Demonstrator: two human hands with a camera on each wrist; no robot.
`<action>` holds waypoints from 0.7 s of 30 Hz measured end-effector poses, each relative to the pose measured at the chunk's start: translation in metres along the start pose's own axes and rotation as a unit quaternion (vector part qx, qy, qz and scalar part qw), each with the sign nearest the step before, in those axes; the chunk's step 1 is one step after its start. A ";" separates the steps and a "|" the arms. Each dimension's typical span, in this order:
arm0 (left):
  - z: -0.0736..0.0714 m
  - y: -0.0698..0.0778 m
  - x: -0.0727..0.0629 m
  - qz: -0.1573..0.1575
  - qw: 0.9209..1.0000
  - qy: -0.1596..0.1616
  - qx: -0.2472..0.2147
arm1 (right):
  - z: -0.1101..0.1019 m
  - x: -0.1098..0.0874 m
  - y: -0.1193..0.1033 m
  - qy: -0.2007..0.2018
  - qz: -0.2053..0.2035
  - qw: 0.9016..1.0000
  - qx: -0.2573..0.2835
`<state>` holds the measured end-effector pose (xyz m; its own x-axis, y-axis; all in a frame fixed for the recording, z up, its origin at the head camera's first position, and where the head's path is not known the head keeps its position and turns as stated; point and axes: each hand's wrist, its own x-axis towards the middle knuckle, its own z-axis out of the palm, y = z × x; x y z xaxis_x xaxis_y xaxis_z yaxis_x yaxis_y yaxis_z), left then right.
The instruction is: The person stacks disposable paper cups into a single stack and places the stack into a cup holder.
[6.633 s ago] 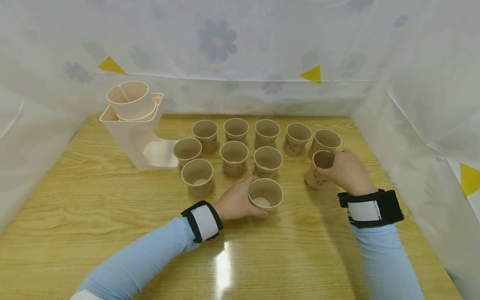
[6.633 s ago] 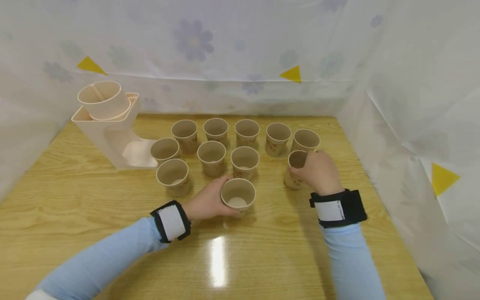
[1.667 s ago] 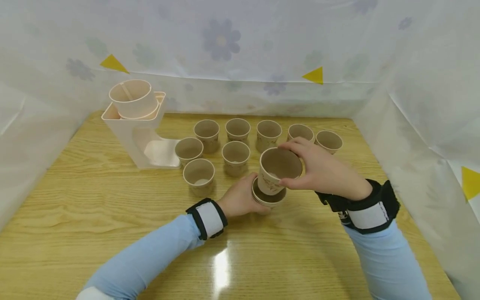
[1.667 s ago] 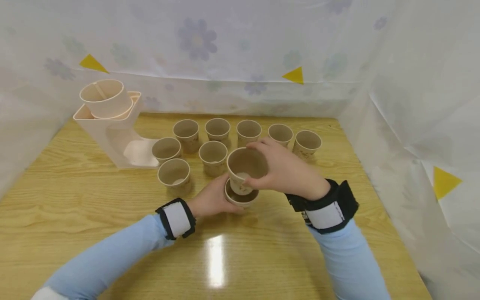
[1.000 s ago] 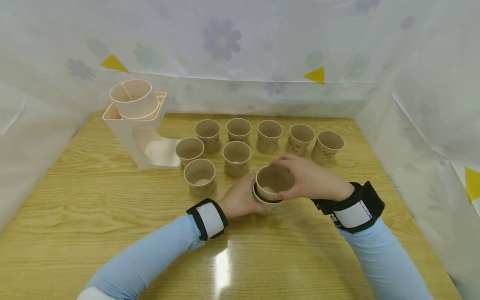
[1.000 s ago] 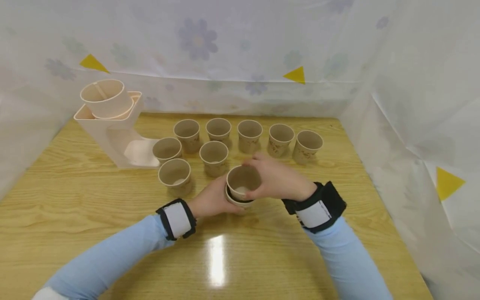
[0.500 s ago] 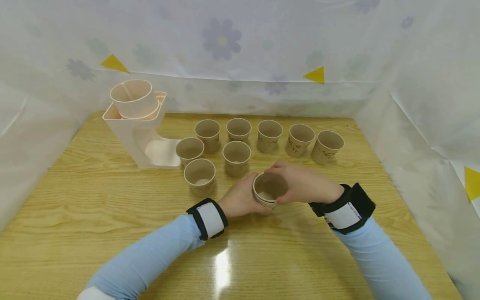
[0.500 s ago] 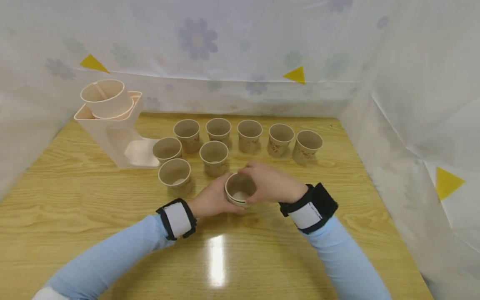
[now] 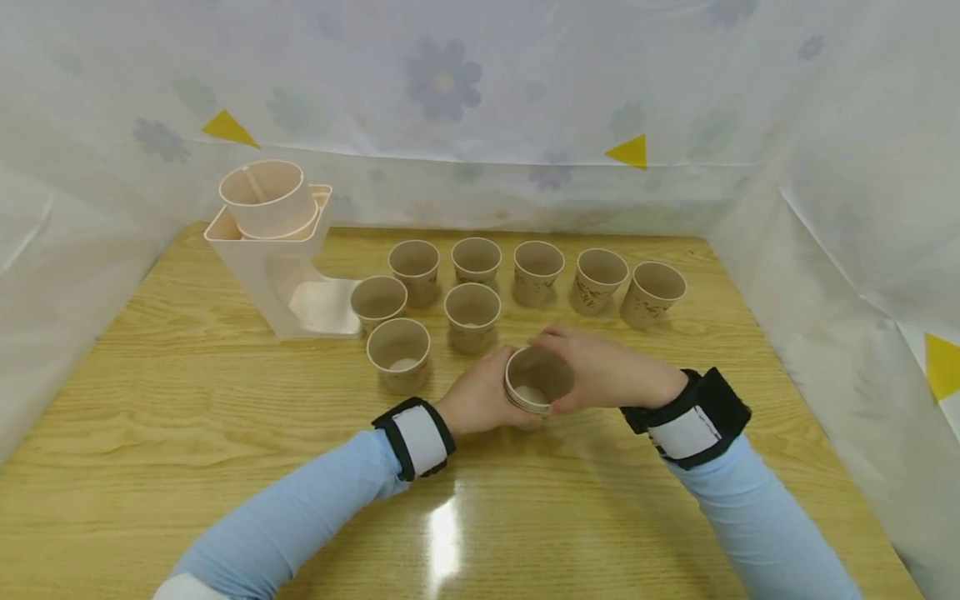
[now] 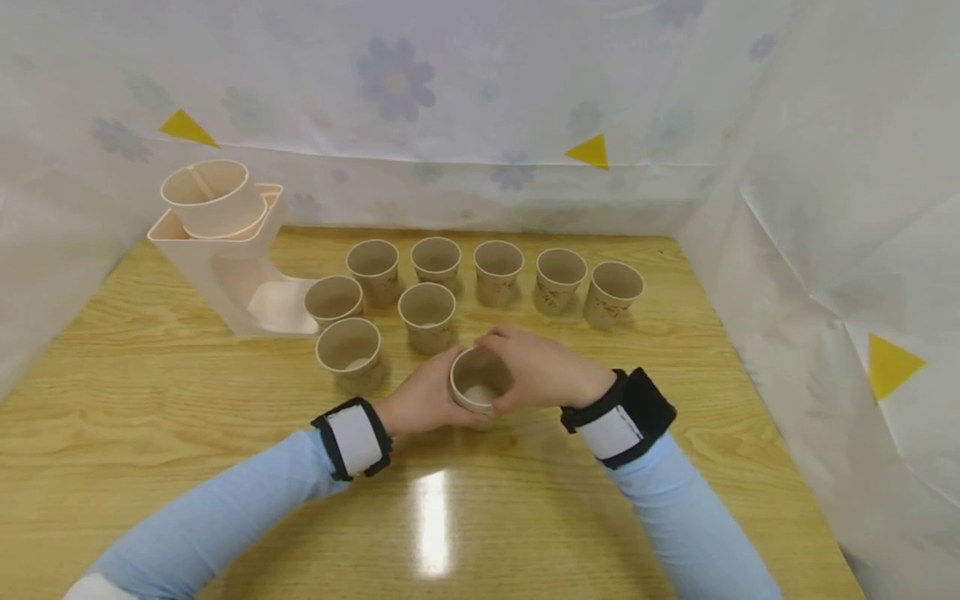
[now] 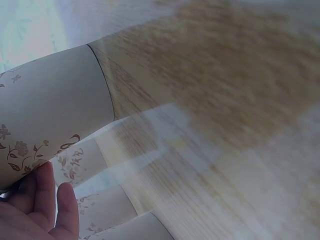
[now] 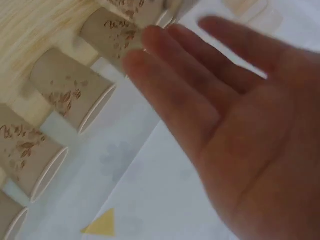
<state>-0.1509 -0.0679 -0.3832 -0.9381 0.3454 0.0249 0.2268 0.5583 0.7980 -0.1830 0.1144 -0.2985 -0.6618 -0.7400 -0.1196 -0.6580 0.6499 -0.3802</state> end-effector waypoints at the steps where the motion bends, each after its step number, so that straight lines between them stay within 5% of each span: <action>1: 0.000 0.000 0.000 -0.004 1.000 -0.002 -0.001 | -0.003 -0.001 0.004 0.014 0.011 1.000 0.003; 4: -0.001 -0.001 0.000 -0.013 1.000 -0.004 -0.004 | -0.018 -0.002 0.024 0.080 0.071 0.994 0.022; 9: -0.002 -0.001 0.000 -0.017 1.000 -0.001 -0.005 | -0.036 0.003 0.078 0.179 0.184 0.965 0.052; 15: -0.001 0.000 -0.001 -0.015 1.000 -0.003 0.001 | -0.035 0.006 0.132 0.147 0.277 0.947 0.074; 21: -0.001 0.001 0.000 -0.016 1.000 -0.003 -0.004 | -0.030 0.007 0.156 0.128 0.309 0.941 0.059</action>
<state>-0.1507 -0.0679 -0.3823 -0.9433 0.3318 -0.0046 0.1940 0.5628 0.8035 -0.3013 0.2155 -0.3315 -0.9795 -0.1523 -0.1322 -0.0854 0.9071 -0.4122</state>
